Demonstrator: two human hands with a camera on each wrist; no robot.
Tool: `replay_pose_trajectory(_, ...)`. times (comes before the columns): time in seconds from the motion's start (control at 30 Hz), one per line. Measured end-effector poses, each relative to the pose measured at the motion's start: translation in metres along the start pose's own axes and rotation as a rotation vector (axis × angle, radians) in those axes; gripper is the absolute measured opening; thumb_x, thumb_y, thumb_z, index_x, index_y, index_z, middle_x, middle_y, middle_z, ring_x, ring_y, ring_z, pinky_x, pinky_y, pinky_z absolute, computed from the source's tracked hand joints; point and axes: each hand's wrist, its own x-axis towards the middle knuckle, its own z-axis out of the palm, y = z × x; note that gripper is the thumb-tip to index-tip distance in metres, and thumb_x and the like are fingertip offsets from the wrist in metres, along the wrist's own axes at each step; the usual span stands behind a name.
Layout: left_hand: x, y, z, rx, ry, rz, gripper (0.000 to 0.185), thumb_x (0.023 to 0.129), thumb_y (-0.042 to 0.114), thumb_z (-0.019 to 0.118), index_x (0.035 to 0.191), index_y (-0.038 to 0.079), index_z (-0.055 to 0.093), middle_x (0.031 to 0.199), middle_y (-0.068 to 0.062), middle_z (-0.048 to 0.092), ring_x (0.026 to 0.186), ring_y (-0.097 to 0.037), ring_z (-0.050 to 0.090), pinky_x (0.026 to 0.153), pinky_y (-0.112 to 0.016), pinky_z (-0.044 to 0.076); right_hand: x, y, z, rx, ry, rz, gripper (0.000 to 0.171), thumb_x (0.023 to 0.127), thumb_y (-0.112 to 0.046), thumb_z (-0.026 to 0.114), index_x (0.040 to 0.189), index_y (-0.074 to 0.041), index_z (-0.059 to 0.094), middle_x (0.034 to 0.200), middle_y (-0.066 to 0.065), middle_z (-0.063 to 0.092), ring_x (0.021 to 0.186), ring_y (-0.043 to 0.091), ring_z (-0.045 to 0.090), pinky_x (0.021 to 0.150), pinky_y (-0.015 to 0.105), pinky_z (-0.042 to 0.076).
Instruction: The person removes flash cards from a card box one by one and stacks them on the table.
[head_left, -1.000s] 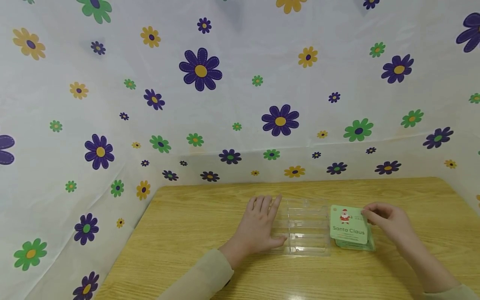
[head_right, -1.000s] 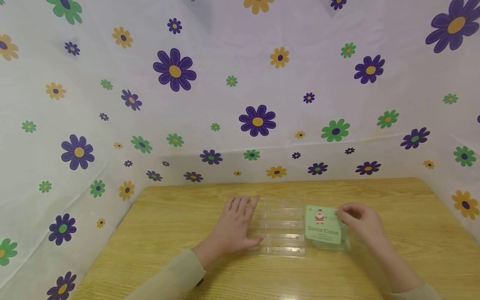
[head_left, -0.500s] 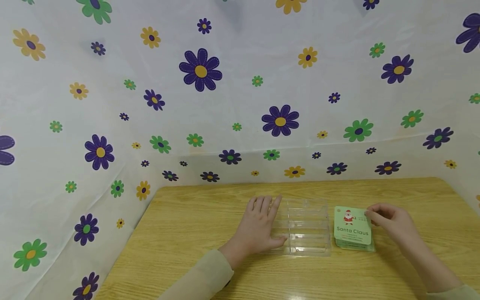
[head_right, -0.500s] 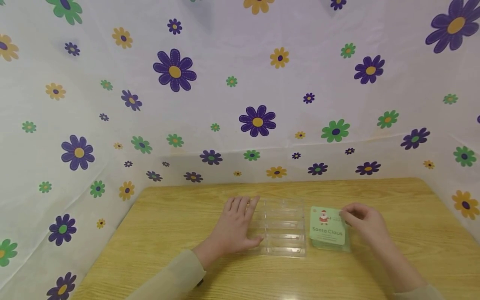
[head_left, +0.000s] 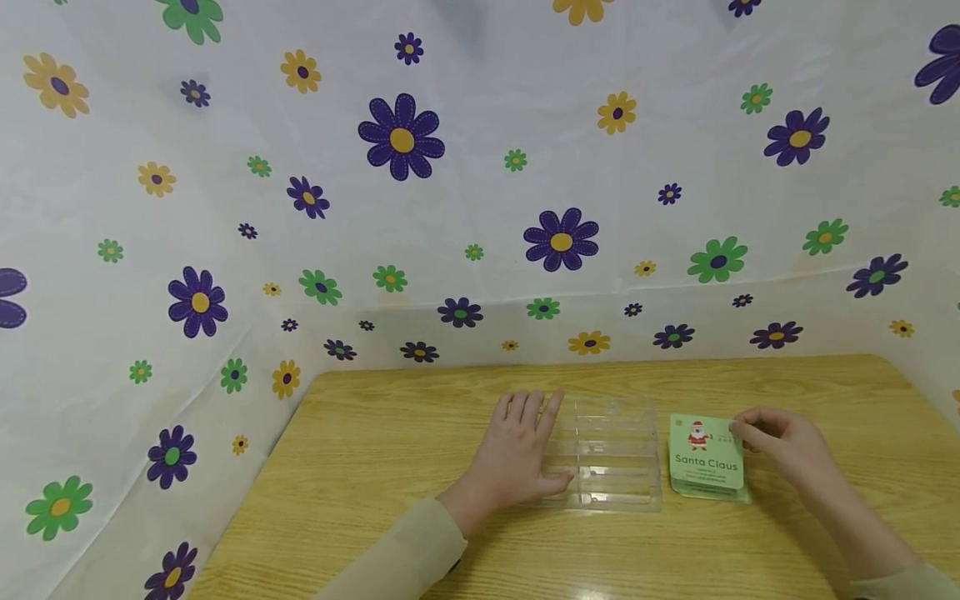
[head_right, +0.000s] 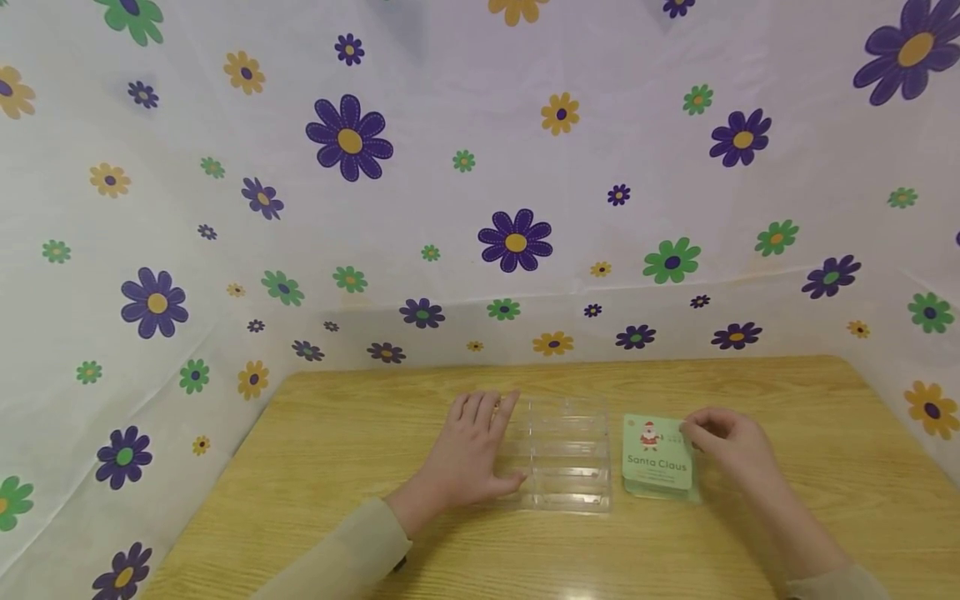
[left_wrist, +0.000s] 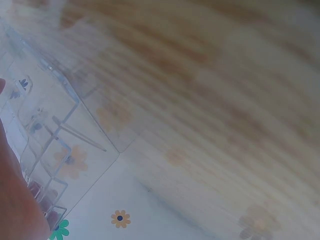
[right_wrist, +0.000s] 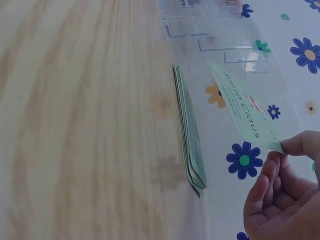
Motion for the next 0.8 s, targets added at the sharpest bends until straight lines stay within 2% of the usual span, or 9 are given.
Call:
replay_pose_trajectory(0.23,0.0000,0.0003,0.0001,0.006,0.015,0.003,0.112,0.088,0.082,0.053,0.169,0.012,0.020,0.140,-0.006,0.049,0.130,-0.024,0.049,0.117,-0.047,0.038,0.0038,0.0040,0.0005,-0.008,-0.007,0.014,0.038,0.107,-0.025,0.060,0.119,0.010,0.068,0.097,-0.007,0.070,0.082,-0.001,0.056,0.072,0.022,0.050)
replay_pose_trajectory(0.4,0.0002,-0.0005,-0.0008,0.019,0.033,0.005,0.112,0.087,0.082,0.054,0.168,0.011,0.021,0.139,-0.007,0.050,0.129,-0.025,0.049,0.115,-0.046,0.039,0.0054,0.0046,-0.0001,-0.019,-0.008,0.034,0.040,0.106,-0.027,0.060,0.121,0.010,0.068,0.103,-0.001,0.073,0.083,-0.003,0.056,0.072,0.021,0.050)
replay_pose_trajectory(0.67,0.0005,0.0000,-0.0009,0.020,0.010,0.001,0.113,0.088,0.082,0.053,0.169,0.011,0.019,0.140,-0.007,0.049,0.130,-0.025,0.048,0.116,-0.046,0.038,0.0059,0.0059,0.0001,-0.066,-0.010,0.036,0.038,0.106,-0.025,0.061,0.120,0.009,0.068,0.112,0.014,0.073,0.086,0.002,0.054,0.071,0.021,0.048)
replay_pose_trajectory(0.8,0.0007,0.0007,-0.0001,0.018,0.001,-0.002,0.113,0.088,0.082,0.052,0.170,0.012,0.019,0.141,-0.007,0.049,0.131,-0.025,0.048,0.117,-0.047,0.038,0.0057,0.0071,0.0008,-0.089,-0.004,0.016,0.036,0.105,-0.024,0.063,0.117,0.009,0.069,0.113,0.017,0.073,0.086,0.002,0.053,0.071,0.021,0.046)
